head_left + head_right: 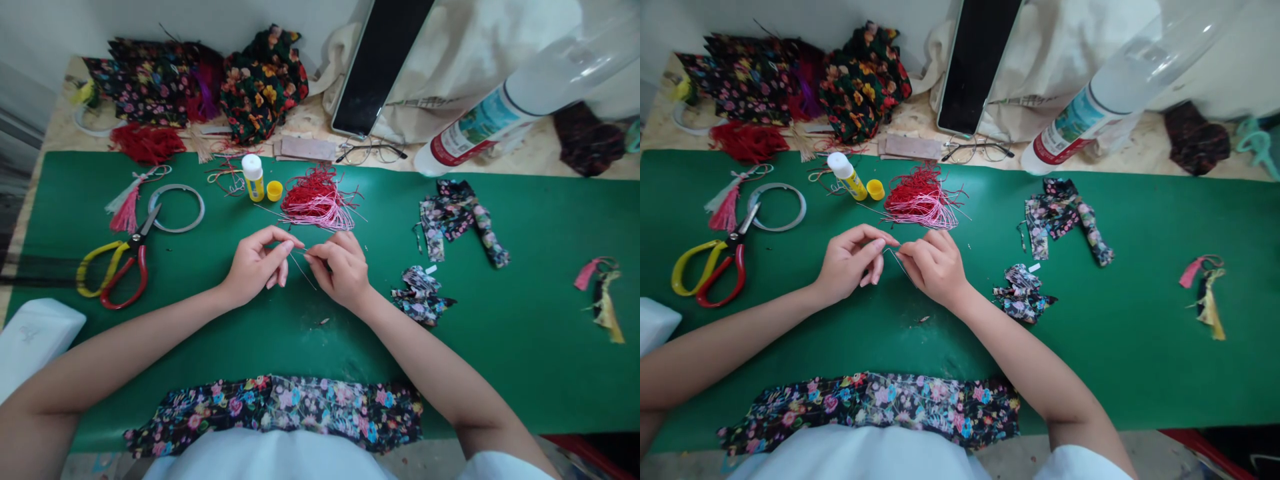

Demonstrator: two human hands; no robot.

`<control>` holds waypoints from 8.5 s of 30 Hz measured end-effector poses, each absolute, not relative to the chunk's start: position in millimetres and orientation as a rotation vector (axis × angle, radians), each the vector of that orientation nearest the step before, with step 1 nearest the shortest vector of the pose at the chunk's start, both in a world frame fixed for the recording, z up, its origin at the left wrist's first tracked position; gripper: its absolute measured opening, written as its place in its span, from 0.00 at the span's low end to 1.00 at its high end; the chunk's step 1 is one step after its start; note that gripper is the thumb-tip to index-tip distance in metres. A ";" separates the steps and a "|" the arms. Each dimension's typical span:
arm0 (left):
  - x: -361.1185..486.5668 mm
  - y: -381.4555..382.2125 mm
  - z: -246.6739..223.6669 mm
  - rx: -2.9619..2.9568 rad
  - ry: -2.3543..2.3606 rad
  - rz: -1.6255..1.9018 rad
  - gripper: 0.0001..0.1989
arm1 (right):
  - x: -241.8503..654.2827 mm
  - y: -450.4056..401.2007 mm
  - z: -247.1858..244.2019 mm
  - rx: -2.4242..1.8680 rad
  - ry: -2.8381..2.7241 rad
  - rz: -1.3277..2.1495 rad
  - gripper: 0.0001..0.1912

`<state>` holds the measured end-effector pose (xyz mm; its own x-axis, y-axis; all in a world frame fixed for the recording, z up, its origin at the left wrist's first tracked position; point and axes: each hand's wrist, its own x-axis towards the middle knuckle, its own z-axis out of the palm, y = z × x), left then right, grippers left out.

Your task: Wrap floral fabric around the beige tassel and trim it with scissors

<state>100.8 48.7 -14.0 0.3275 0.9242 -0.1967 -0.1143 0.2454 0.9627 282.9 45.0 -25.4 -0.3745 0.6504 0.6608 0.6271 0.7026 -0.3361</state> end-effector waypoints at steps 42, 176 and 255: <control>100.6 52.4 -12.8 1.320 0.876 0.728 0.09 | 281.3 46.8 -28.0 -0.878 -2.054 0.112 0.06; 93.9 71.1 -7.1 0.640 0.680 0.821 0.07 | 286.5 59.7 -40.0 -1.445 -2.248 -0.197 0.15; 94.8 65.6 -23.3 1.151 0.673 0.777 0.16 | 270.5 44.6 -27.1 -1.083 -1.544 0.984 0.19</control>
